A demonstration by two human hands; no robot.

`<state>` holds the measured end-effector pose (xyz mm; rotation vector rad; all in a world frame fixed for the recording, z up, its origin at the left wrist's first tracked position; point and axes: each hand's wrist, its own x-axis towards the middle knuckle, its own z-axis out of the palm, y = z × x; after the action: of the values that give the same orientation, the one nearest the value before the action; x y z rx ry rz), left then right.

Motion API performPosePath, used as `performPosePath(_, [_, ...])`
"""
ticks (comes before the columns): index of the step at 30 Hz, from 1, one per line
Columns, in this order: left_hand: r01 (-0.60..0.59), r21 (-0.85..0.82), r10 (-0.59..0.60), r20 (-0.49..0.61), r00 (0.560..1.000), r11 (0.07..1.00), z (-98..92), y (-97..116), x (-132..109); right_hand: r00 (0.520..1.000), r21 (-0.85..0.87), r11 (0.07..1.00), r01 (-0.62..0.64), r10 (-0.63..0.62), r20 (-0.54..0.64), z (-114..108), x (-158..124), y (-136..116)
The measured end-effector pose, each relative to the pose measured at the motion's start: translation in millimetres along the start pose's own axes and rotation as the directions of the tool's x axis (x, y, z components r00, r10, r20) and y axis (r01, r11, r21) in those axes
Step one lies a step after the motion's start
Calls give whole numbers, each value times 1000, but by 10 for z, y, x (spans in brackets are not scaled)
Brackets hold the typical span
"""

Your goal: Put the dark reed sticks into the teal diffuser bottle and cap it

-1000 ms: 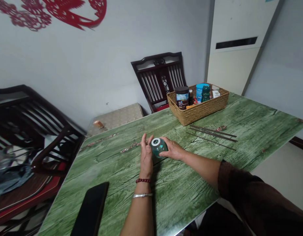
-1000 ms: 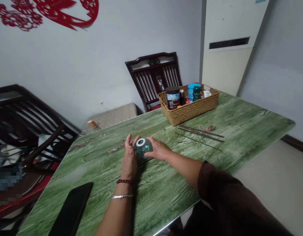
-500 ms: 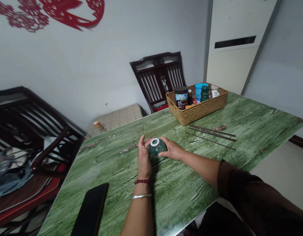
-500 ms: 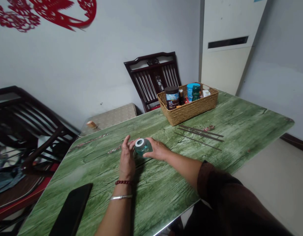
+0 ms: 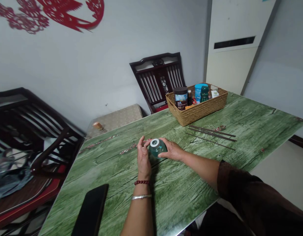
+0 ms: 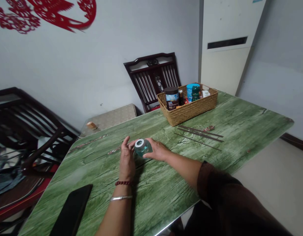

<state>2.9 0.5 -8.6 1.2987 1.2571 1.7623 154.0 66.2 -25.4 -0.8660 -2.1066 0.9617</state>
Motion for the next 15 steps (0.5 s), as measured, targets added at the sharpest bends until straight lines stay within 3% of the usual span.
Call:
performPosePath(4, [-28, 35, 28, -22, 999, 999, -31, -32, 5, 1000, 2, 1000, -1, 1, -4, 2, -1, 3])
performPosePath(9, [-22, 9, 21, 35, 999, 1000, 0, -17, -1, 1000, 2, 1000, -22, 22, 2, -9, -8, -14])
performPosePath(15, [-42, 54, 44, -37, 998, 998, -45, 9, 12, 1000, 20, 1000, -17, 17, -3, -12, -11, -17])
